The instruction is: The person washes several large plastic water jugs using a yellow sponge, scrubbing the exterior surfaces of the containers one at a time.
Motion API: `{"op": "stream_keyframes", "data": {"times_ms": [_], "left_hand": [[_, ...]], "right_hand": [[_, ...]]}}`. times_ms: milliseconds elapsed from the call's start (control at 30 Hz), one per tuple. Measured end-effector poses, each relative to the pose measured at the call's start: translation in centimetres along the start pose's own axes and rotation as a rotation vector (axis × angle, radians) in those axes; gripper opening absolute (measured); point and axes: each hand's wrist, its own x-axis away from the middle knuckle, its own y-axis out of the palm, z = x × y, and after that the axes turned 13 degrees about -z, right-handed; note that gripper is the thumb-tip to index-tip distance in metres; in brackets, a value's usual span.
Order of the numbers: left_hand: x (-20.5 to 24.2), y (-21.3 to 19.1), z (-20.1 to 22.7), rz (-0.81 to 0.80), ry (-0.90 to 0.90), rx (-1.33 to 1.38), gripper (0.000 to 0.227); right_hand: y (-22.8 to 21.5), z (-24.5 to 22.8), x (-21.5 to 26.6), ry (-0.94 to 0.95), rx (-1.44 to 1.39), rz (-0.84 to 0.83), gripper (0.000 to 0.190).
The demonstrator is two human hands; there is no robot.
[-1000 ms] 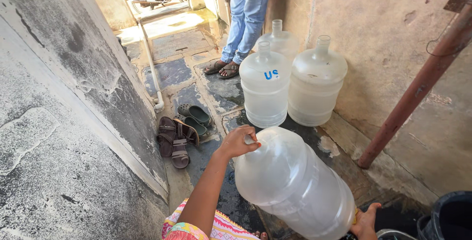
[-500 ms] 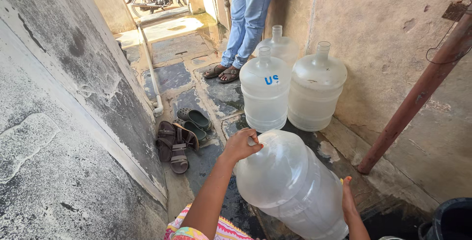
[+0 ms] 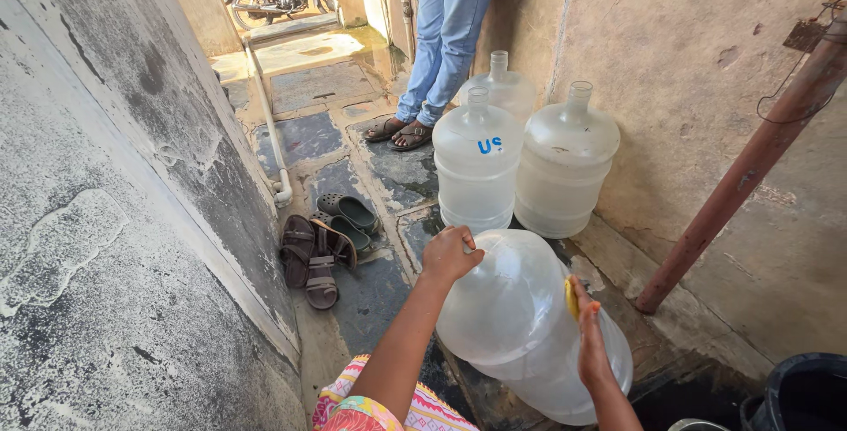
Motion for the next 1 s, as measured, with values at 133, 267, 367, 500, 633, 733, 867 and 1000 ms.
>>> {"op": "stream_keyframes", "data": {"times_ms": [133, 267, 367, 500, 633, 733, 867, 1000], "left_hand": [[0.2, -0.1, -0.5, 0.008, -0.027, 0.017, 0.029], [0.5, -0.1, -0.9, 0.017, -0.024, 0.006, 0.029], [0.3, 0.0, -1.0, -0.005, -0.053, 0.004, 0.029], [0.0, -0.3, -1.2, -0.034, -0.097, -0.017, 0.030], [0.5, -0.4, -1.0, -0.032, -0.101, -0.031, 0.031], [0.9, -0.6, -0.4, -0.051, -0.112, -0.040, 0.030], [1.8, -0.6, 0.4, -0.055, -0.076, -0.057, 0.031], [3.3, -1.5, 1.0, -0.061, 0.057, -0.043, 0.039]], "right_hand": [[1.8, -2.0, 1.0, -0.130, 0.254, 0.042, 0.086], [2.0, -1.7, 0.8, -0.132, 0.388, 0.036, 0.085], [1.9, -0.8, 0.5, -0.172, 0.523, -0.005, 0.087], [1.8, 0.1, -0.4, 0.011, 0.605, -0.039, 0.098], [0.5, -0.2, -0.6, 0.104, 0.673, -0.144, 0.105], [-0.4, -0.9, -0.5, 0.174, 0.709, -0.224, 0.110], [-1.7, -1.3, -0.4, 0.190, 0.725, -0.239, 0.112], [-2.4, -0.8, -0.6, 0.205, 0.700, -0.236, 0.111]]}}
